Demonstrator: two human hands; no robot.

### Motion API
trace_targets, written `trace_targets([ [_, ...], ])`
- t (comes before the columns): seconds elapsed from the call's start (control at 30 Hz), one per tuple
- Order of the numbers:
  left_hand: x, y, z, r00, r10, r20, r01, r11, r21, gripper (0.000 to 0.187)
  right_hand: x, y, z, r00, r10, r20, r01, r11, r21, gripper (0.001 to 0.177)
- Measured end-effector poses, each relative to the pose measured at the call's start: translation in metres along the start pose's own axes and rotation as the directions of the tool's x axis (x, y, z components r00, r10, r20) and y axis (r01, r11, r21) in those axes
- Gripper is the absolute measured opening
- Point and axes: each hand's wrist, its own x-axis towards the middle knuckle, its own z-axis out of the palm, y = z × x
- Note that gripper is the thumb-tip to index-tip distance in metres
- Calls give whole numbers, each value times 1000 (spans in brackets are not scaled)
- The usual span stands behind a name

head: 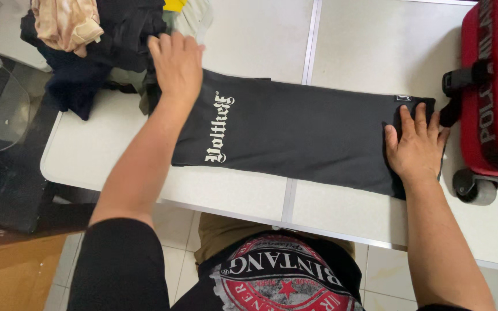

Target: The person folds a black t-shirt on a table, places it into a red suitcase, and then begins to unfold a tie-dye shirt from a pile.

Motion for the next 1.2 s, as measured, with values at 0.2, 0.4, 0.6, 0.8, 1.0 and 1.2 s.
trace_targets([
  [0.2,-44,118,-60,959,172,223,55,662,-747,18,-1,2,2,1000,1,3,-1,1000,0,68],
  [0.4,-39,76,-39,846,198,495,142,811,-567,55,0,4,3,1000,-6,3,6,1000,-15,68],
  [0.6,-42,78,-46,906,-49,421,191,934,-303,46,1,3,2,1000,2,-2,-2,1000,7,67],
  [0.8,-58,130,-69,886,126,446,196,769,-608,48,-4,5,4,996,-51,-68,51,999,0,62],
  [1.0,-62,130,-68,912,118,394,154,791,-592,53,-8,-25,-33,961,-134,-244,135,991,-12,54],
  [1.2,-64,130,-67,896,120,427,167,800,-576,54,-41,-180,-26,876,-480,-36,480,863,158,65],
])
